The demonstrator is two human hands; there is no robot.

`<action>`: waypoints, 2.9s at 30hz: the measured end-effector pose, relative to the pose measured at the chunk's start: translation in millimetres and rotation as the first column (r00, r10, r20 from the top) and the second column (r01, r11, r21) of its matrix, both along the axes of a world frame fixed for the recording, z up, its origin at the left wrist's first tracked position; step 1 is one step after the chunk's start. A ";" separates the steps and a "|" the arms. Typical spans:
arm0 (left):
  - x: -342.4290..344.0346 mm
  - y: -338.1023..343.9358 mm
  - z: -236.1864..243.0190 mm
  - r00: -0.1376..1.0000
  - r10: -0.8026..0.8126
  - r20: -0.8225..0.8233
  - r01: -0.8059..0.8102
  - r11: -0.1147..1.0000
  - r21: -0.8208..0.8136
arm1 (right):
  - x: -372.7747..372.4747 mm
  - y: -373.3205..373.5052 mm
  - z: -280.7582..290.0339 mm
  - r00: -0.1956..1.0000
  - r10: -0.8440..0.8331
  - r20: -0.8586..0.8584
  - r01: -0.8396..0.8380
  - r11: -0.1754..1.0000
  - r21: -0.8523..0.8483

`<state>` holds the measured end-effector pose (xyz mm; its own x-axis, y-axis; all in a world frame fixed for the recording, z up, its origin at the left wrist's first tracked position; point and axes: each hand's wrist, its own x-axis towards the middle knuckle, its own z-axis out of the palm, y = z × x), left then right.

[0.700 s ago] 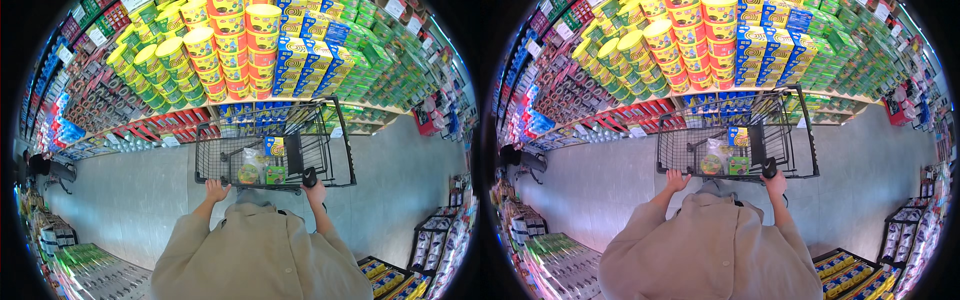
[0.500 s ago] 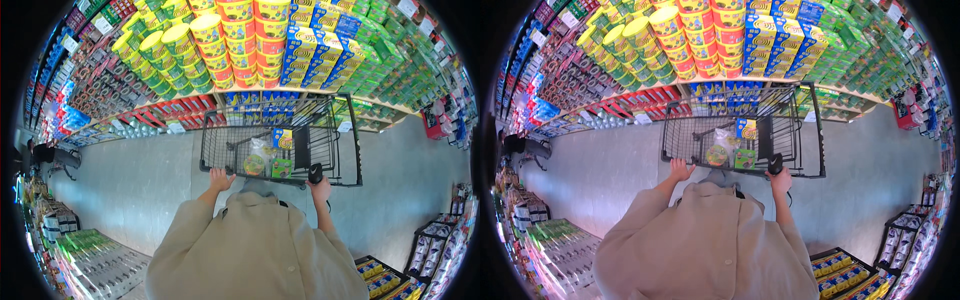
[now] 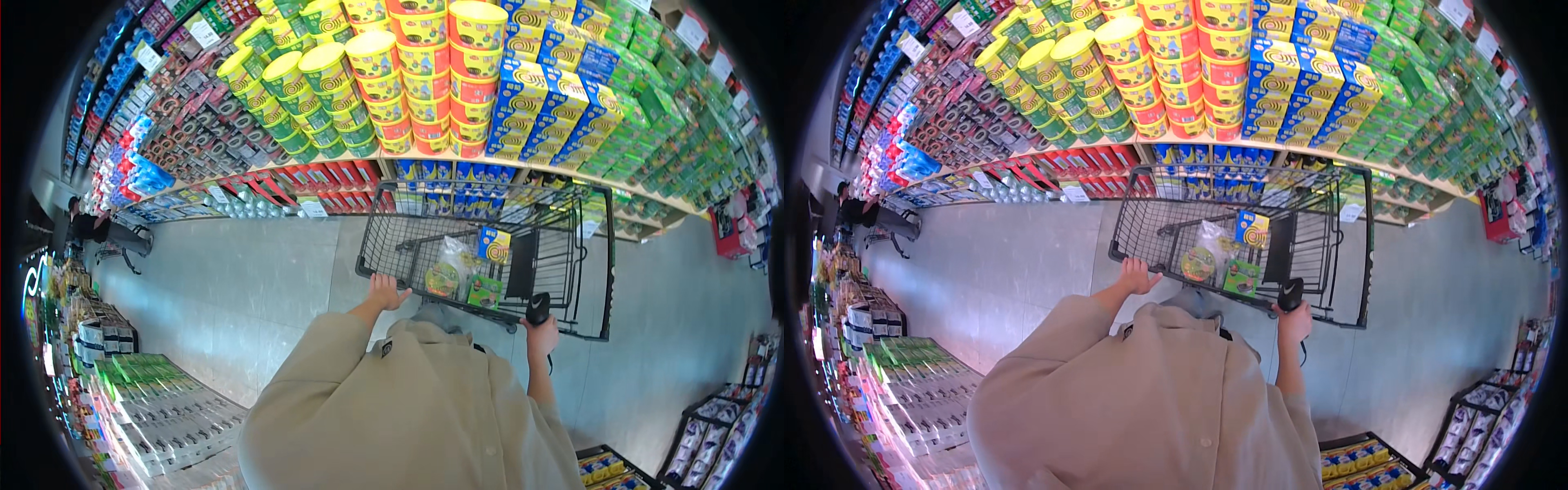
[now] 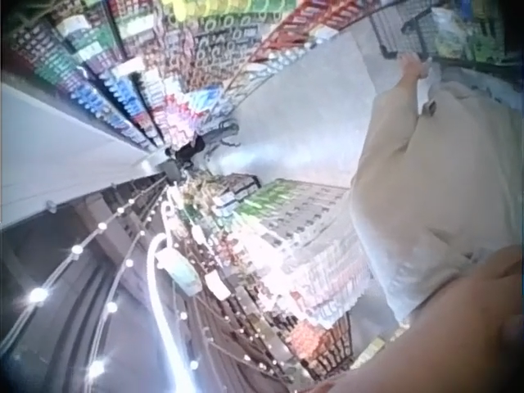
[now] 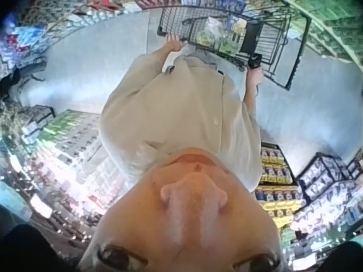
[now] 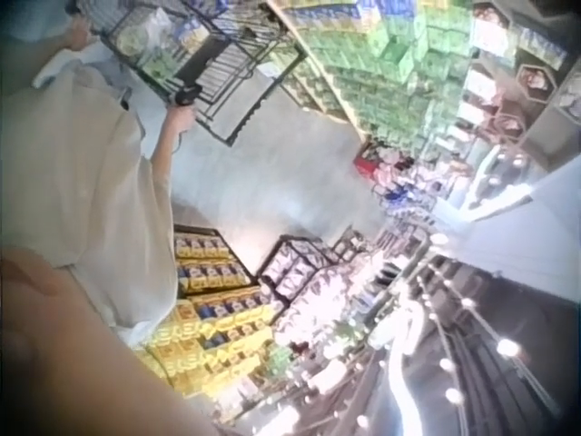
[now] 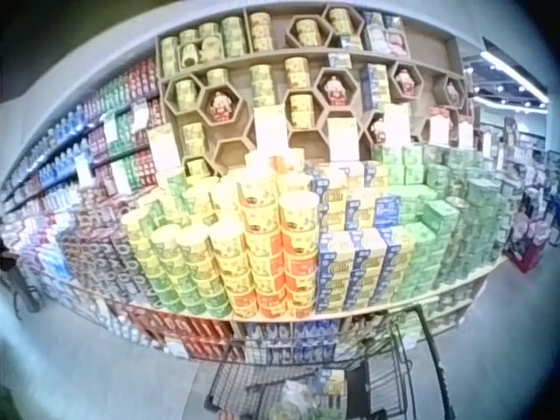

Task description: Picking up various packaged snack items and placing them into a shopping cart in a supermarket.

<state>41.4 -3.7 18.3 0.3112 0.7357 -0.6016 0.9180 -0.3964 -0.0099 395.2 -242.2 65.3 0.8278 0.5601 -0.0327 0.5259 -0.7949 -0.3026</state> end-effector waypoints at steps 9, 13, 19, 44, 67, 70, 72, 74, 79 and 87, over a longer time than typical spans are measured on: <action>15.9 10.4 6.1 1.000 0.020 -0.014 -0.021 0.998 -0.060 | 10.9 6.5 2.2 1.000 -0.028 0.009 0.029 0.999 -0.029; 9.2 14.1 4.7 0.999 0.018 0.045 -0.013 0.995 -0.094 | 11.9 6.3 1.0 1.000 -0.027 0.005 0.027 1.000 -0.016; -2.2 39.3 5.8 0.991 0.071 0.114 -0.043 0.972 -0.230 | 5.0 8.0 -0.6 1.000 -0.025 -0.005 0.025 0.999 -0.028; -60.9 119.0 -51.3 0.931 0.090 0.354 0.019 0.956 -0.294 | -103.4 153.9 43.0 0.914 0.305 -0.267 -0.235 0.935 0.265; -20.6 203.8 9.8 0.917 0.072 0.393 0.059 0.949 -0.310 | -115.1 218.8 77.1 0.771 0.459 -0.441 -0.361 0.886 0.292; 27.6 252.8 129.7 0.712 0.191 0.676 0.021 0.956 -0.292 | -112.6 223.8 96.6 0.751 0.474 -0.460 -0.328 0.872 0.363; 62.5 277.7 192.7 0.453 0.243 0.858 -0.017 0.964 -0.265 | -108.3 232.2 108.3 0.756 0.440 -0.486 -0.342 0.897 0.281; 92.2 294.5 265.5 0.305 0.238 0.922 -0.044 0.971 -0.236 | -107.5 232.6 108.5 0.761 0.406 -0.506 -0.358 0.913 0.194; 147.9 348.1 394.5 0.082 0.329 0.941 -0.132 0.939 -0.317 | -97.9 232.6 94.8 0.730 0.517 -0.448 -0.395 0.853 0.340; 205.7 407.5 478.4 -0.015 0.480 0.877 -0.330 0.826 -0.457 | -86.4 223.0 80.1 0.757 0.454 -0.469 -0.331 0.887 0.322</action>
<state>247.1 403.8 496.7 0.3201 0.9352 -0.1515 0.1264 0.1163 0.9851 308.7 -19.2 145.4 0.4229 0.8752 -0.2350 0.4916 -0.4395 -0.7518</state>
